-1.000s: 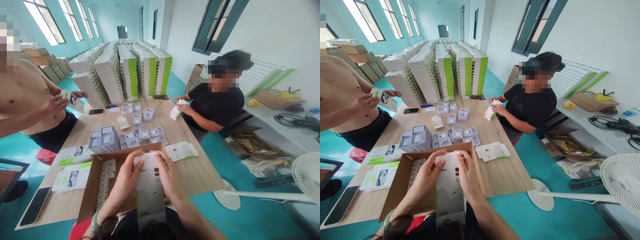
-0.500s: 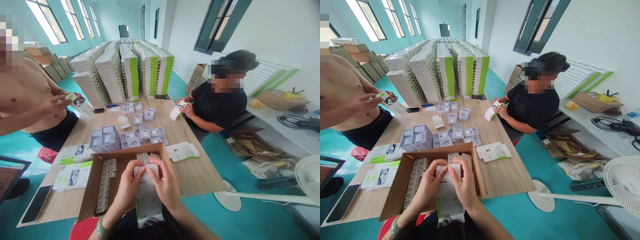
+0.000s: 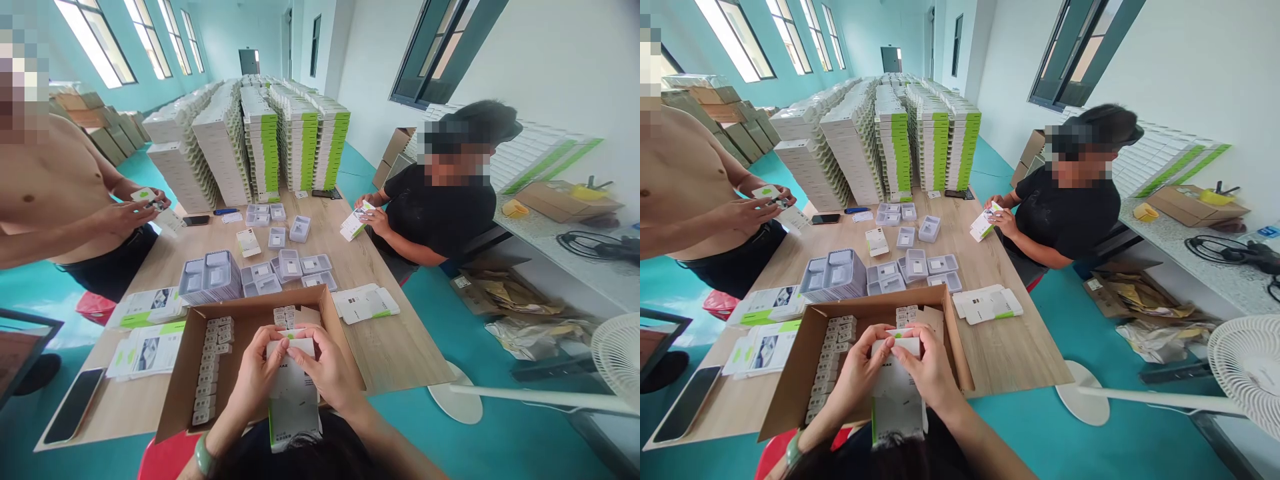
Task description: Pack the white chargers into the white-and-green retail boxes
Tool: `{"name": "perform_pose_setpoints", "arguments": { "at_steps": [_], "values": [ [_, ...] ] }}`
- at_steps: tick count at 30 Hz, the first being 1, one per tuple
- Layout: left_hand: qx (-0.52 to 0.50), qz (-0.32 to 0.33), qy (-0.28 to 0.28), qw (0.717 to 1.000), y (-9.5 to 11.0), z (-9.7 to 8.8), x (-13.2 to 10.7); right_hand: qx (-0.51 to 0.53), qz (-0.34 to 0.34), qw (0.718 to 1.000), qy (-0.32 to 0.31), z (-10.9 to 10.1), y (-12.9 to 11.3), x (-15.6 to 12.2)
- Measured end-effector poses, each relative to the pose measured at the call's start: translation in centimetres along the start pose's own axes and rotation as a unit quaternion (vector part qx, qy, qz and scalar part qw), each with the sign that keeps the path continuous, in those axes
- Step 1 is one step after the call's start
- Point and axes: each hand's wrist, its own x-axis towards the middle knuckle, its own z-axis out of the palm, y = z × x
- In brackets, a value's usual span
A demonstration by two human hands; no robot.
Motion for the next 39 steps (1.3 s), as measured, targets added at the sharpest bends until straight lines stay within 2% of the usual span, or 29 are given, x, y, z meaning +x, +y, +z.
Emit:
{"name": "perform_pose_setpoints", "arguments": {
  "at_steps": [6,14,19,22,27,32,39],
  "values": [
    [-0.095,-0.092,-0.001,0.991,-0.3,1.0,-0.8,0.022,0.047,0.998,0.024,0.8,-0.1,-0.4],
    [-0.181,-0.151,0.108,0.966,-1.2,3.3,-2.0,0.079,0.120,0.982,0.126,3.1,1.7,-0.8],
    [-0.189,-0.190,0.140,0.953,-0.9,3.2,-1.9,0.122,0.173,0.972,0.101,3.5,1.5,-0.5],
    [-0.184,-0.202,0.137,0.952,-0.5,3.1,-1.6,0.129,0.182,0.971,0.090,3.4,1.5,-0.3],
    [-0.169,-0.210,0.115,0.956,-0.6,3.3,-1.5,0.093,0.148,0.980,0.094,3.1,1.7,-0.3],
    [-0.109,-0.133,0.151,0.973,-1.2,3.2,-2.3,0.017,0.070,0.994,0.084,2.9,1.5,-0.6],
    [-0.059,-0.113,0.100,0.987,-1.0,2.2,-2.2,-0.026,0.022,0.996,0.079,2.5,1.1,-0.2]
  ]
}}
